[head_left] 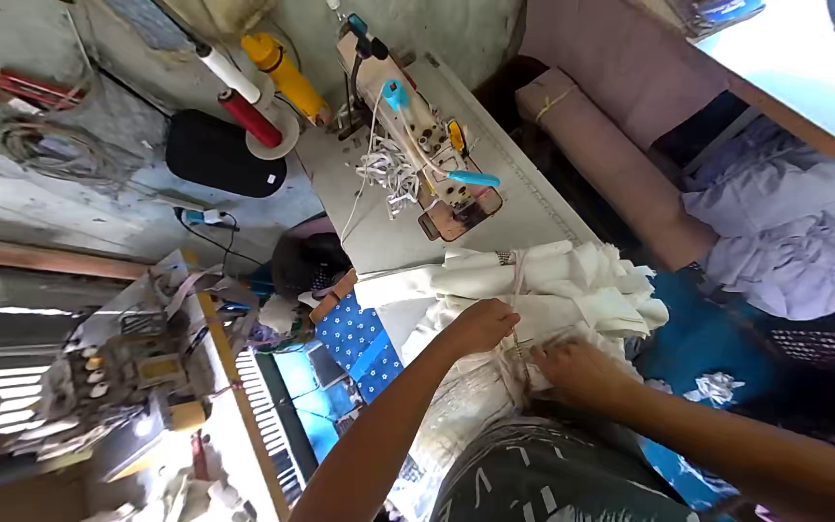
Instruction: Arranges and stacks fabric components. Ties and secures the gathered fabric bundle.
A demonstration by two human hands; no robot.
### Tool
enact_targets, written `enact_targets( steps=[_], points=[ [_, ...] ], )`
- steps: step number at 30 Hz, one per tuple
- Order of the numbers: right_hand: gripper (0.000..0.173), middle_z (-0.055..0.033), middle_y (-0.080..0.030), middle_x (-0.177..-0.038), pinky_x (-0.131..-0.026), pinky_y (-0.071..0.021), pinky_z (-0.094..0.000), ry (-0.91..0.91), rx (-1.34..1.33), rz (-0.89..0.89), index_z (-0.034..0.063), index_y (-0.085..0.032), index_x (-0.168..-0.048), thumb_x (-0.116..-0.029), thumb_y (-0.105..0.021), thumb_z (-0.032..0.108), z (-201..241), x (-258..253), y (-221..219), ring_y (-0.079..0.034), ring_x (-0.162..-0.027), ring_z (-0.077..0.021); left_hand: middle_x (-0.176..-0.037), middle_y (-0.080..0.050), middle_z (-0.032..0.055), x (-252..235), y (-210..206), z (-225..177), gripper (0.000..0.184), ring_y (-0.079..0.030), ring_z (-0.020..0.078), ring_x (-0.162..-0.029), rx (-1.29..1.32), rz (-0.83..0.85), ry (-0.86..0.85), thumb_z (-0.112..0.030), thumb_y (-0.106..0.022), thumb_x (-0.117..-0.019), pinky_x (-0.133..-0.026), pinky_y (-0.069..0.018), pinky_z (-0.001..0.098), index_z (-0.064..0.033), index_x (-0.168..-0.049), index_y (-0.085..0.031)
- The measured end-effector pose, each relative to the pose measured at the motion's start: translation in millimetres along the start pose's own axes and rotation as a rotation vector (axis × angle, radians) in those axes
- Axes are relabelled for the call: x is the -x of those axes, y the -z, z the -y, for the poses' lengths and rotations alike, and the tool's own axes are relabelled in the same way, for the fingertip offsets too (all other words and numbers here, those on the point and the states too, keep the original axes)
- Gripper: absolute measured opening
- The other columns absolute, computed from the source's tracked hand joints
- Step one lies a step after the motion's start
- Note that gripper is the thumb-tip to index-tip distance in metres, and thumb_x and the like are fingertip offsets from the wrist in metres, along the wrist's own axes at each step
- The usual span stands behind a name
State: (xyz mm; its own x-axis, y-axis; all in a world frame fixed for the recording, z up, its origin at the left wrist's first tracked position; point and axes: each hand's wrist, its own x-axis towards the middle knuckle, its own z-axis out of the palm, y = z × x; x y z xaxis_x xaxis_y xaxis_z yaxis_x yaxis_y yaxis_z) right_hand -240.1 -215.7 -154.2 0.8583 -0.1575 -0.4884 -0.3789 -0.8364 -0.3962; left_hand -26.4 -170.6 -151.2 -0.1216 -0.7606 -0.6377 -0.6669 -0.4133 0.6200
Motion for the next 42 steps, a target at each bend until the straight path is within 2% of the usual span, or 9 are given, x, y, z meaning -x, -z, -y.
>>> enact_targets(
  steps=[5, 13, 16, 20, 22, 26, 30, 36, 42],
  points=[
    [0.041, -0.0274, -0.069, -0.089, -0.075, -0.0526, -0.0645, -0.278, -0.023, 0.087, -0.0037, -0.060, -0.120, -0.0950, -0.068, 0.028, 13, 42, 41, -0.069, -0.088, -0.0506, -0.089, -0.062, 0.0133, 8, 0, 9, 0.042, -0.058, 0.0218, -0.083, 0.047, -0.052, -0.038, -0.025, -0.037, -0.1125, -0.080, -0.0481, 0.0420, 0.0045, -0.102, -0.065],
    [0.053, -0.0271, -0.070, -0.114, -0.089, -0.0476, -0.0709, -0.333, -0.179, 0.173, 0.0069, -0.062, -0.135, -0.0926, -0.071, 0.037, -27, 8, -3, -0.065, -0.108, -0.0512, -0.079, -0.051, 0.0030, -1, -22, 1, 0.040, -0.045, 0.0091, -0.068, 0.317, -0.082, -0.064, -0.023, -0.038, -0.1124, -0.065, -0.0398, 0.0275, 0.0022, -0.093, -0.063],
    [0.056, -0.0293, -0.063, -0.126, -0.100, -0.0445, -0.0636, -0.262, -0.121, 0.092, -0.0034, -0.062, -0.130, -0.0931, -0.072, 0.037, -16, 21, 16, -0.058, -0.121, -0.0480, -0.077, -0.050, 0.0009, 6, -25, 6, 0.039, -0.043, 0.0062, -0.064, 0.399, -0.112, -0.049, -0.022, -0.038, -0.1121, -0.061, -0.0377, 0.0241, 0.0017, -0.093, -0.062],
    [0.038, -0.0218, -0.069, -0.105, -0.083, -0.0559, -0.0518, -0.114, -0.459, -0.208, -0.0048, -0.067, -0.118, -0.1010, -0.060, 0.028, 21, 12, 14, -0.069, -0.092, -0.0354, -0.094, -0.062, 0.0128, 15, -16, -10, 0.043, -0.057, 0.0190, -0.084, 0.199, -0.043, -0.036, -0.023, -0.032, -0.1137, -0.081, -0.0479, 0.0385, 0.0059, -0.105, -0.063],
    [0.041, -0.0220, -0.070, -0.107, -0.089, -0.0557, -0.0499, -0.139, -0.632, -0.167, -0.0057, -0.066, -0.124, -0.1036, -0.057, 0.029, 27, -7, -4, -0.070, -0.094, -0.0326, -0.093, -0.062, 0.0134, 13, -11, -14, 0.044, -0.058, 0.0213, -0.085, 0.129, -0.026, -0.046, -0.024, -0.032, -0.1138, -0.081, -0.0482, 0.0412, 0.0053, -0.103, -0.063],
    [0.025, -0.0035, -0.062, -0.080, -0.063, -0.0498, -0.0243, -0.097, -1.040, -0.260, -0.0007, -0.069, -0.100, -0.1031, -0.056, 0.021, 19, -18, -26, -0.056, -0.066, -0.0062, -0.094, -0.063, 0.0147, 14, -7, -9, 0.045, -0.059, 0.0215, -0.085, 0.161, -0.044, -0.064, -0.024, -0.032, -0.1138, -0.081, -0.0488, 0.0413, 0.0066, -0.103, -0.063],
    [0.021, 0.0064, -0.059, -0.073, -0.056, -0.0455, -0.0176, -0.052, -1.227, -0.051, 0.0049, -0.068, -0.098, -0.1040, -0.056, 0.020, 7, 1, -12, -0.052, -0.058, 0.0014, -0.082, -0.056, 0.0082, 11, -15, 6, 0.043, -0.050, 0.0129, -0.073, 0.243, -0.068, -0.144, -0.023, -0.036, -0.1127, -0.071, -0.0438, 0.0321, 0.0054, -0.094, -0.062],
    [0.016, -0.0047, -0.070, -0.077, -0.066, -0.0598, -0.0299, -0.172, -0.899, -0.189, 0.0010, -0.073, -0.097, -0.0960, -0.066, 0.016, -9, -5, 3, -0.068, -0.065, -0.0103, -0.094, -0.062, 0.0139, 16, -11, -1, 0.028, -0.059, 0.0222, -0.086, 0.109, -0.011, -0.192, -0.015, -0.040, -0.1107, -0.082, -0.0491, 0.0412, 0.0043, -0.106, -0.061],
    [0.042, -0.0150, -0.067, -0.089, -0.078, -0.0541, -0.0470, -0.294, -0.697, -0.253, -0.0048, -0.066, -0.110, -0.0855, -0.081, 0.026, -4, -41, 6, -0.065, -0.080, -0.0258, -0.121, -0.064, 0.0230, 20, -12, -11, 0.027, -0.064, 0.0404, -0.112, -0.154, -0.082, -0.194, -0.005, -0.061, -0.0985, -0.095, -0.0487, 0.0603, 0.0043, -0.123, -0.060]
  ],
)
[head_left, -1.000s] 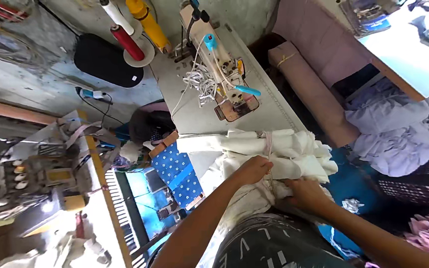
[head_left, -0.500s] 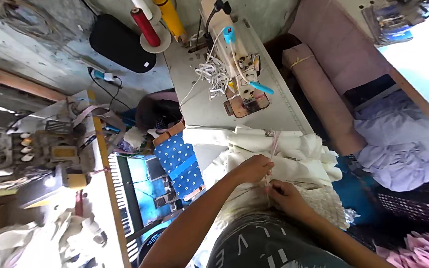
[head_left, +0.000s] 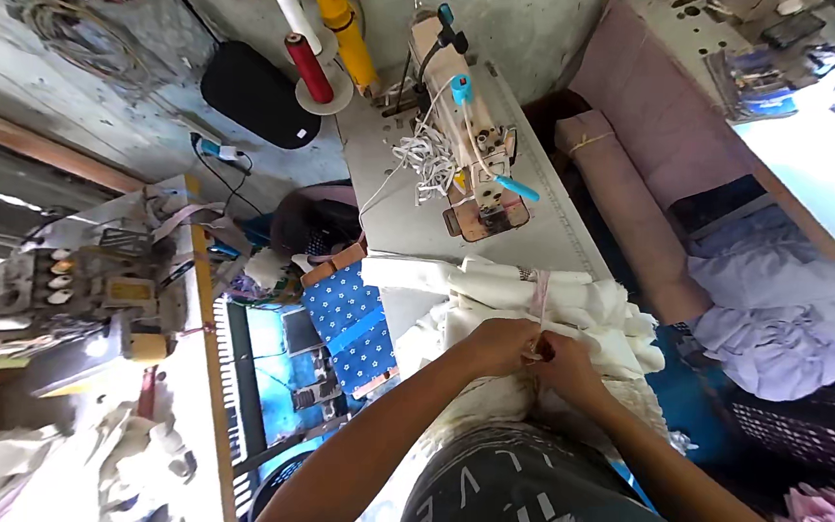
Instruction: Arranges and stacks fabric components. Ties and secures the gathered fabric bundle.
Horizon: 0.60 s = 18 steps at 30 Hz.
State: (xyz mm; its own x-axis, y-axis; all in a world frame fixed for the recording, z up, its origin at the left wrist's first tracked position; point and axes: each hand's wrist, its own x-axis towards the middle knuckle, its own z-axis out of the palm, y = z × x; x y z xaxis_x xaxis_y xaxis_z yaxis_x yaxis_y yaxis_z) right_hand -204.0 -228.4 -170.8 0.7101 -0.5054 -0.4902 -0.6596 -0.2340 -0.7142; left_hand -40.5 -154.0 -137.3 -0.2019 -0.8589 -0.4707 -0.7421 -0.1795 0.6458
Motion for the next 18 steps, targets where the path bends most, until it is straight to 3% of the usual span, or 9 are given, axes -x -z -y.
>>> enact_targets(
  steps=[2, 3, 5, 7, 9, 12, 15, 17, 18],
  points=[
    [0.062, -0.0073, -0.067, -0.090, -0.076, -0.0556, -0.0373, 0.080, -0.140, 0.137, -0.0009, -0.060, -0.123, -0.0777, -0.086, 0.032, -7, -5, 6, -0.064, -0.078, -0.0153, -0.122, -0.064, 0.0201, -3, -6, 3, 0.032, -0.066, 0.0392, -0.104, -0.069, -0.079, -0.033, -0.002, -0.070, -0.0894, -0.084, -0.0523, 0.0594, 0.0015, -0.120, -0.060],
    [0.061, -0.0057, -0.068, -0.095, -0.079, -0.0573, -0.0331, 0.119, -0.246, 0.212, -0.0002, -0.060, -0.125, -0.0777, -0.086, 0.028, -11, -7, 12, -0.066, -0.083, -0.0116, -0.122, -0.063, 0.0192, -4, -9, 6, 0.033, -0.067, 0.0386, -0.101, -0.089, -0.114, -0.049, 0.000, -0.071, -0.0872, -0.080, -0.0534, 0.0584, 0.0006, -0.118, -0.060],
    [0.036, -0.0052, -0.068, -0.099, -0.081, -0.0572, -0.0312, 0.128, -0.478, 0.318, -0.0013, -0.062, -0.119, -0.0855, -0.067, 0.009, -19, -11, 21, -0.066, -0.088, -0.0102, -0.124, -0.062, 0.0200, -6, -17, 11, 0.031, -0.068, 0.0395, -0.098, -0.089, -0.163, -0.082, 0.008, -0.064, -0.0872, -0.076, -0.0543, 0.0581, 0.0009, -0.117, -0.060],
    [0.032, -0.0031, -0.068, -0.096, -0.076, -0.0573, -0.0308, 0.038, -0.677, 0.274, -0.0008, -0.063, -0.116, -0.0895, -0.045, 0.000, -23, -13, 20, -0.066, -0.083, -0.0098, -0.123, -0.061, 0.0203, -9, -23, 14, 0.029, -0.068, 0.0394, -0.097, -0.066, -0.202, -0.117, 0.010, -0.059, -0.0896, -0.075, -0.0549, 0.0570, 0.0011, -0.117, -0.060],
    [0.024, -0.0026, -0.068, -0.090, -0.071, -0.0579, -0.0288, -0.078, -0.807, 0.176, -0.0012, -0.062, -0.115, -0.0997, -0.043, -0.004, -20, -11, 12, -0.065, -0.076, -0.0096, -0.122, -0.062, 0.0213, -13, -30, 13, 0.026, -0.068, 0.0396, -0.097, -0.023, -0.256, -0.165, 0.010, -0.059, -0.0902, -0.075, -0.0555, 0.0570, 0.0019, -0.115, -0.061],
    [0.021, 0.0017, -0.067, -0.083, -0.067, -0.0554, -0.0231, -0.170, -0.916, 0.151, 0.0054, -0.062, -0.104, -0.1003, -0.045, -0.006, -16, -11, 4, -0.062, -0.068, -0.0057, -0.121, -0.064, 0.0214, -14, -41, 17, 0.026, -0.070, 0.0390, -0.092, 0.009, -0.375, -0.218, 0.009, -0.061, -0.0896, -0.071, -0.0568, 0.0561, 0.0018, -0.114, -0.063],
    [0.019, 0.0015, -0.068, -0.078, -0.061, -0.0544, -0.0219, -0.117, -0.825, 0.081, 0.0041, -0.066, -0.098, -0.0986, -0.049, -0.004, -20, -11, 4, -0.061, -0.063, -0.0049, -0.119, -0.066, 0.0211, -14, -53, 19, 0.027, -0.072, 0.0372, -0.085, 0.047, -0.510, -0.222, 0.009, -0.065, -0.0870, -0.066, -0.0583, 0.0533, 0.0017, -0.113, -0.065],
    [0.015, -0.0002, -0.067, -0.080, -0.063, -0.0547, -0.0241, 0.040, -0.480, -0.037, 0.0000, -0.068, -0.100, -0.0961, -0.053, 0.002, -23, -9, 9, -0.062, -0.067, -0.0052, -0.123, -0.064, 0.0209, -13, -49, 15, 0.028, -0.071, 0.0370, -0.090, 0.080, -0.456, -0.161, 0.005, -0.065, -0.0895, -0.070, -0.0583, 0.0536, 0.0009, -0.117, -0.064],
    [0.020, -0.0034, -0.068, -0.084, -0.070, -0.0555, -0.0275, 0.112, -0.298, -0.080, -0.0019, -0.069, -0.101, -0.0965, -0.051, 0.007, -23, -6, 13, -0.063, -0.074, -0.0069, -0.127, -0.063, 0.0207, -11, -45, 9, 0.031, -0.071, 0.0370, -0.094, 0.109, -0.396, -0.102, 0.001, -0.065, -0.0914, -0.074, -0.0581, 0.0542, 0.0006, -0.122, -0.062]
  ],
)
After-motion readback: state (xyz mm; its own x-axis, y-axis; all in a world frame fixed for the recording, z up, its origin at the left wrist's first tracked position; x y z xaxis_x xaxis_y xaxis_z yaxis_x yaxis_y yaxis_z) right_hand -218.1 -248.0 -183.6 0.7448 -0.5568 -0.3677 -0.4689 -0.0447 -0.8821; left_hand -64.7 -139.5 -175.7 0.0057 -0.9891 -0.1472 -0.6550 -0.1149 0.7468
